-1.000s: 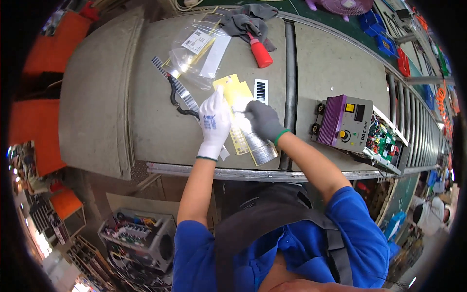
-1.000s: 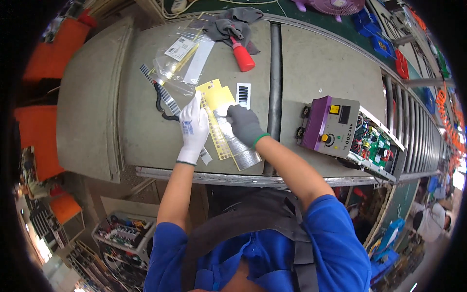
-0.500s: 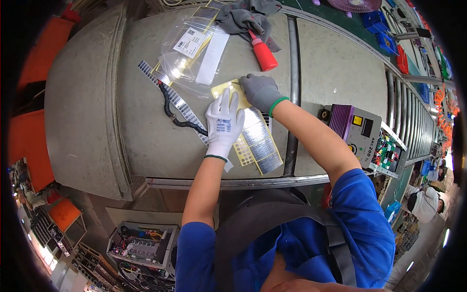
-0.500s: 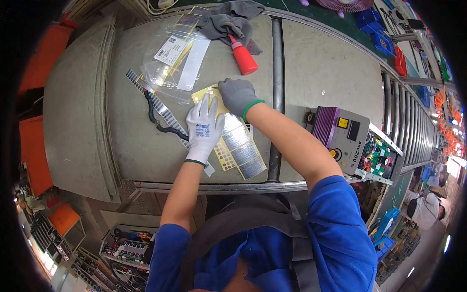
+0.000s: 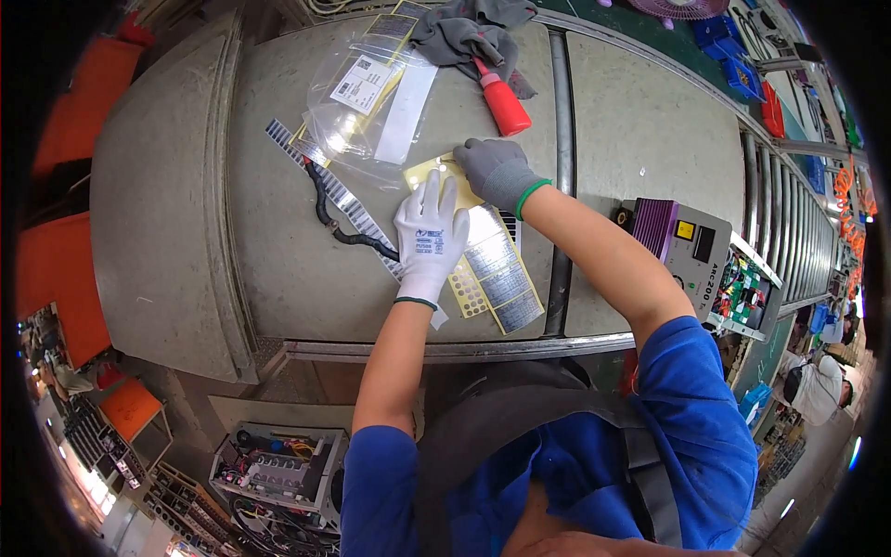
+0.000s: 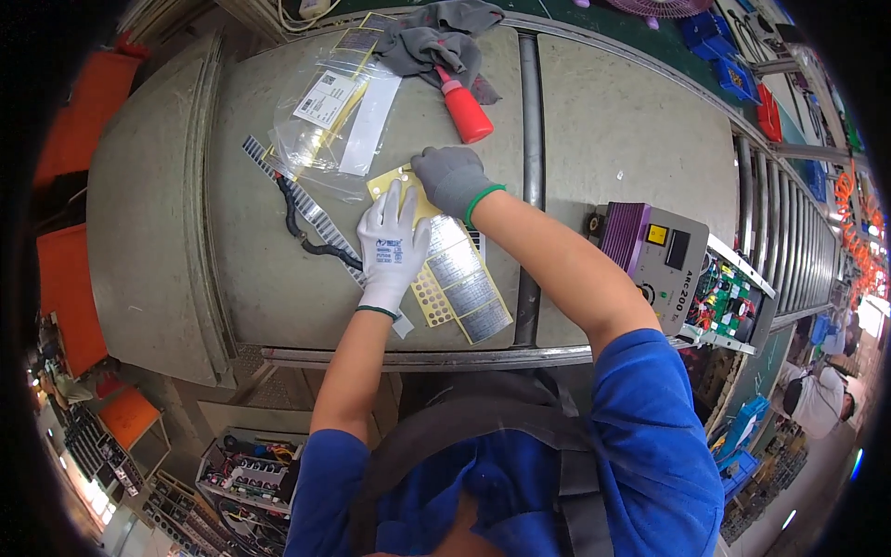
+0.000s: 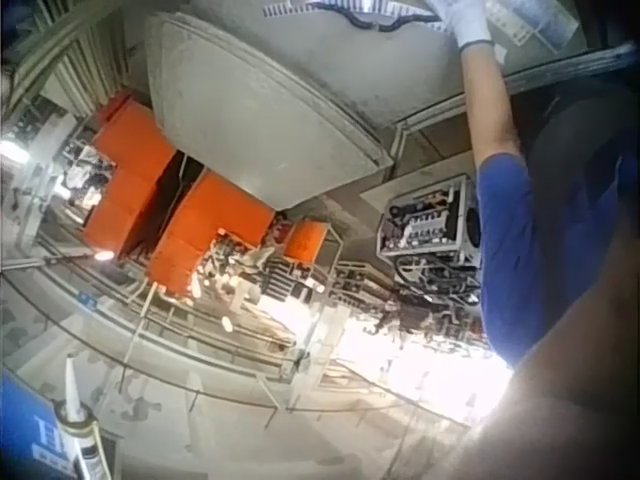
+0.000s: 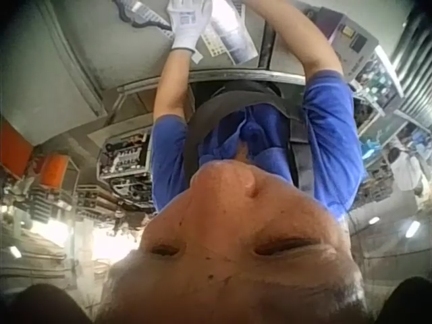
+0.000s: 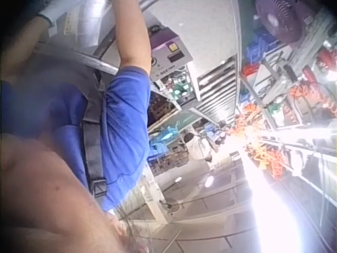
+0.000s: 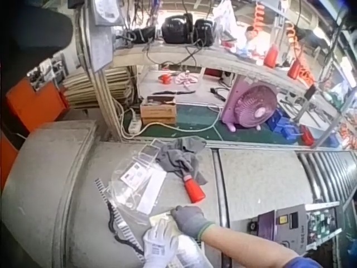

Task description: Apply adhesive or sealant to the internal components of a solar inverter and then move the completed unit to a storage stack.

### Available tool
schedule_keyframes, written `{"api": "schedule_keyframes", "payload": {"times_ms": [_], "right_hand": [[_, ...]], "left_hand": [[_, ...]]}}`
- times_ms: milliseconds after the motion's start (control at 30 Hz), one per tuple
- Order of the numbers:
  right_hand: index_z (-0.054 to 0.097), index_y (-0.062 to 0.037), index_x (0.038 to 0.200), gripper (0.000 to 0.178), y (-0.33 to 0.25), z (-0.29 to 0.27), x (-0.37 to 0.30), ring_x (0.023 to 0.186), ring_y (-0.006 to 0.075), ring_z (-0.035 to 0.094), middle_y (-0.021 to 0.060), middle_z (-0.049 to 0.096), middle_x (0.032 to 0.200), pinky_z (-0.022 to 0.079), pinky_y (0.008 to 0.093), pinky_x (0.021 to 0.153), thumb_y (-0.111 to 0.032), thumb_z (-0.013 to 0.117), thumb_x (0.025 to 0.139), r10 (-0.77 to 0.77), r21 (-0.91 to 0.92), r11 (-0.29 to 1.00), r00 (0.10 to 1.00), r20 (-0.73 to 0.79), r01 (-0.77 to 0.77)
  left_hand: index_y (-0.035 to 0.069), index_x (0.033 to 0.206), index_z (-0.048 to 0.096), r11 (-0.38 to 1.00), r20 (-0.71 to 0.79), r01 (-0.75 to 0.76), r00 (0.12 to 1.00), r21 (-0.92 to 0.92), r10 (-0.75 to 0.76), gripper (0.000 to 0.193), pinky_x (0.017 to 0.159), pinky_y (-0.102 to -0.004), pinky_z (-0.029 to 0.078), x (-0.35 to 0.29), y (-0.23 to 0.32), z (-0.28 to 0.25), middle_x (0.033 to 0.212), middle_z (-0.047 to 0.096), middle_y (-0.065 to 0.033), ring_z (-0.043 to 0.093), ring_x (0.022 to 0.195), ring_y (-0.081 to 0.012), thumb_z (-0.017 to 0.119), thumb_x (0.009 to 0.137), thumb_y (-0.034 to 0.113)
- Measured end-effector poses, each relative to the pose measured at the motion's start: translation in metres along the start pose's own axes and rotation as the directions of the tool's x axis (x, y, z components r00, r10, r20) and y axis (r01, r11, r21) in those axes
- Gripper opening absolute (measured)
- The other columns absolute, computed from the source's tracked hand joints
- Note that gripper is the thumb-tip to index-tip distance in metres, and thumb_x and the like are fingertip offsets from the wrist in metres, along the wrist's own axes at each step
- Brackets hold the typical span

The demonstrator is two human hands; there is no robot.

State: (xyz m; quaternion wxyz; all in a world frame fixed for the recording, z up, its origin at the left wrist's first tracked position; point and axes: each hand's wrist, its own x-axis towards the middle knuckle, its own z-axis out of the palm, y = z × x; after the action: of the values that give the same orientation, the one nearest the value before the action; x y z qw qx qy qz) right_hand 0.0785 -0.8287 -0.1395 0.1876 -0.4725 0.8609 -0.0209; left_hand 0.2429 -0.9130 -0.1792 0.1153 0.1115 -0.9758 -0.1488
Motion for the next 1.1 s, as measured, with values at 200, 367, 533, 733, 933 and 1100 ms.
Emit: {"api": "schedule_keyframes", "payload": {"times_ms": [200,367,533,733,933,1100], "right_hand": [[0.074,-0.0086,0.110,0.025,-0.012,-0.013,-0.023,0.095,0.0322,0.071,0.0131,0.074,0.106,0.055,0.0421,0.084,-0.014,0.063,0.089,0.073,0.761,0.648,0.996,-0.054,-0.006],[0.070,-0.0091,0.111,0.026,-0.019,-0.076,-0.184,0.089,0.0329,0.071,0.0102,0.074,0.098,0.056,0.0408,0.080,-0.017,0.070,0.087,0.000,0.744,0.550,0.891,-0.455,0.379],[0.061,-0.0162,0.106,0.018,0.086,-0.147,-0.349,0.078,0.0340,0.070,0.0110,0.069,0.087,0.054,0.0438,0.066,-0.018,0.066,0.089,0.478,0.570,0.810,0.718,-0.506,-0.138],[0.055,-0.0116,0.103,0.013,0.172,-0.142,-0.363,0.078,0.0381,0.068,0.0151,0.067,0.078,0.051,0.0499,0.070,-0.020,0.057,0.093,0.420,0.403,0.884,0.782,-0.460,-0.238],[0.053,-0.0056,0.109,0.022,0.182,-0.156,-0.357,0.079,0.0382,0.070,0.0180,0.070,0.081,0.053,0.0512,0.070,-0.015,0.056,0.089,0.341,0.278,0.925,0.890,-0.301,-0.261],[0.053,-0.0074,0.109,0.021,0.186,-0.149,-0.354,0.081,0.0395,0.069,0.0181,0.069,0.082,0.053,0.0513,0.072,-0.017,0.055,0.092,0.343,0.268,0.923,0.904,-0.255,-0.275]], "left_hand": [[0.006,0.133,0.062,0.999,-0.036,-0.029,0.999,0.027,0.030,0.053,0.103,-0.0487,0.043,-0.004,-0.002,0.003,0.141,0.055,-0.0178,0.055,0.123,-0.0332,0.065,0.088,0.033],[-0.004,0.129,0.060,0.980,-0.075,-0.122,0.991,-0.158,0.111,0.056,0.109,-0.0453,0.043,-0.002,-0.010,0.008,0.138,0.057,-0.0249,0.056,0.127,-0.0366,0.065,0.080,0.021],[0.000,0.129,0.062,0.987,0.067,-0.070,0.996,0.143,0.061,0.048,0.107,-0.0502,0.041,0.020,0.038,-0.023,0.148,0.046,-0.0256,0.051,0.128,-0.0423,0.065,0.089,0.026],[-0.001,0.127,0.063,0.718,-0.129,-0.132,0.990,-0.683,0.059,0.031,0.112,-0.0403,0.038,0.076,0.215,-0.055,0.134,0.059,-0.0206,0.054,0.128,-0.0314,0.056,0.100,0.014],[-0.002,0.125,0.064,0.259,0.221,0.203,0.974,-0.944,0.045,0.041,0.109,-0.0350,0.042,0.104,0.335,-0.069,0.122,0.067,-0.0119,0.061,0.120,-0.0203,0.046,0.107,0.029],[0.000,0.121,0.066,0.382,0.218,0.216,0.975,-0.898,-0.039,0.027,0.100,-0.0306,0.047,0.101,0.354,-0.074,0.114,0.069,-0.0086,0.063,0.112,-0.0169,0.056,0.102,0.016]]}}
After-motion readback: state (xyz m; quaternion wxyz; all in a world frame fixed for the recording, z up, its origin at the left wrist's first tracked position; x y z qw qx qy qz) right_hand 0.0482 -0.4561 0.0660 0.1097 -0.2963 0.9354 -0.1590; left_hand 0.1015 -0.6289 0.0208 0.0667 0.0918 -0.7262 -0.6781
